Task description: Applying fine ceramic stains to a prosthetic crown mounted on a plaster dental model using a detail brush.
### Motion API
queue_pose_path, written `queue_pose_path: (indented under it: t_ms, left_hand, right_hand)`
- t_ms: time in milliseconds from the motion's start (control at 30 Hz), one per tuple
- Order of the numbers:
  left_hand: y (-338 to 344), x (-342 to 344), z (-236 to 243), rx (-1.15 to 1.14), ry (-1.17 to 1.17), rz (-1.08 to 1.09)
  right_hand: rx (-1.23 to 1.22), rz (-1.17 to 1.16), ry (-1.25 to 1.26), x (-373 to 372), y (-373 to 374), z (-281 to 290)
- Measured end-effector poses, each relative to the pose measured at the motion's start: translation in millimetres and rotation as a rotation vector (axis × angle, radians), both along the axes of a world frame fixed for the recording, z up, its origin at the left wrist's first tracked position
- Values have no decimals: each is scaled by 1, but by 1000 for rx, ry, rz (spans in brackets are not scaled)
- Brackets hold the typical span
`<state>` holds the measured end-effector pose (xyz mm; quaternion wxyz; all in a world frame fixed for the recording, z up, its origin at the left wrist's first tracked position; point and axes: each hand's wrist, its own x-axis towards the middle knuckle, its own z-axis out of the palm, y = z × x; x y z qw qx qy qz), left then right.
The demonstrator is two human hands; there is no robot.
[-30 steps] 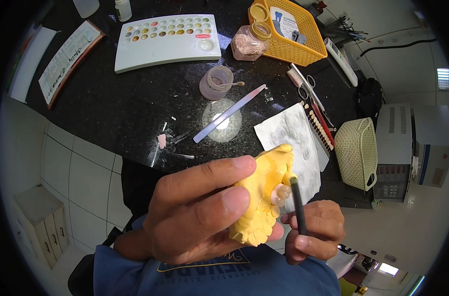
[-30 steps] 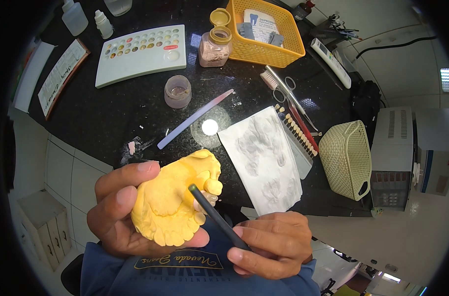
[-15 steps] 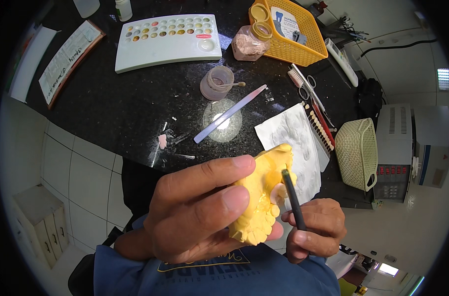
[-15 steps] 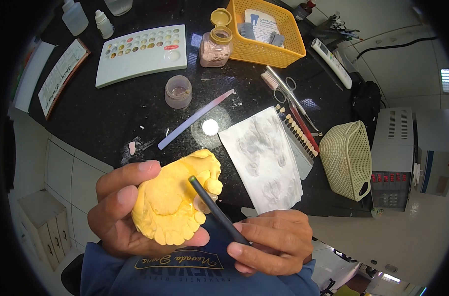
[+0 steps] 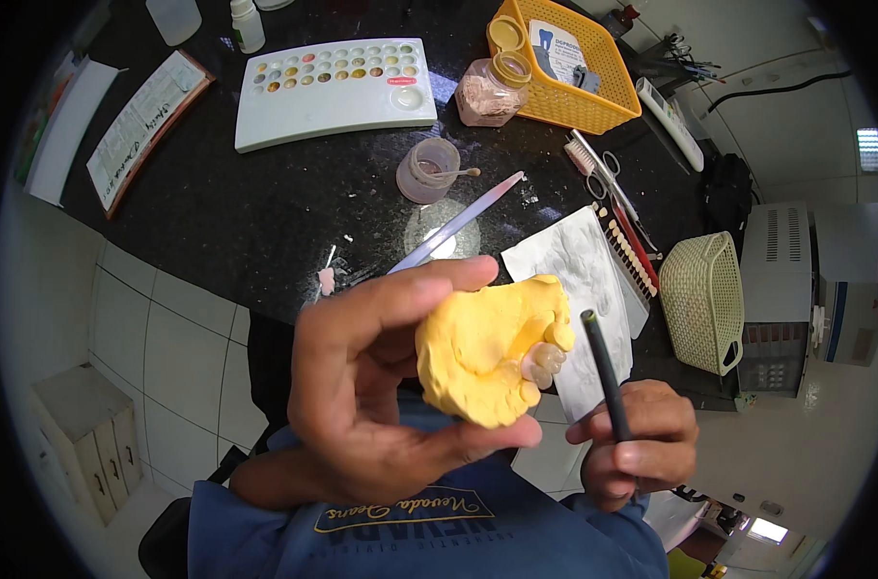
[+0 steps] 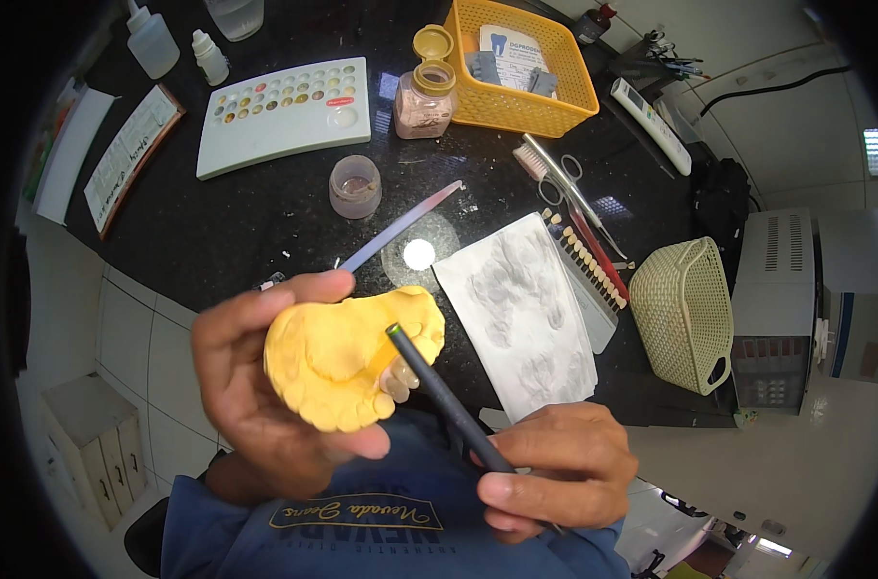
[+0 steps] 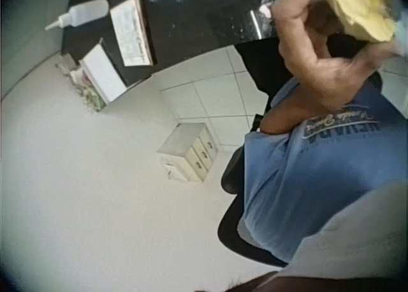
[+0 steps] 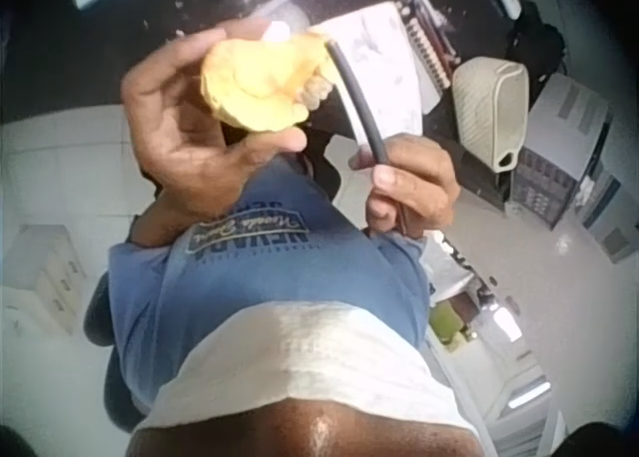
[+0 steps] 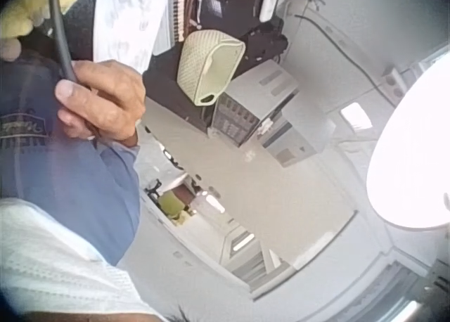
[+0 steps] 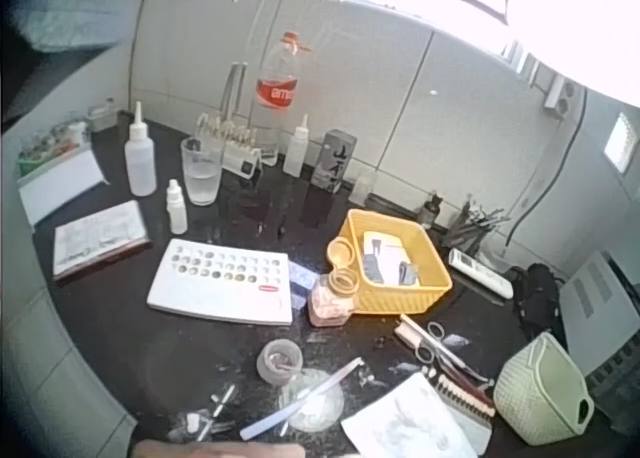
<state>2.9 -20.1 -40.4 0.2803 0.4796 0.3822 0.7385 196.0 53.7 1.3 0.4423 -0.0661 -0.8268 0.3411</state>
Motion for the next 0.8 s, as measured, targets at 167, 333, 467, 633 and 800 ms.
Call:
queue_pose_path:
  t_ms: [167,333,467,633,800]
  left_hand:
    - [8,-10,13,-292,-589,-247]
    - [11,-9,27,-413,-728,-393]
    - [6,-13,29,-434,-741,-442]
    - [6,-12,32,-462,-763,-432]
    - [7,-8,37,-557,-698,-376]
  right_hand:
    - [-431,-41,-37,-10,4,29]
    - [-343,-116,-122,-18,19,52]
    - [-141,-159,-131,-27,16,54]
    - [-36,-163,-178,-28,14,53]
    - [-150,-189,-34,-29,9,53]
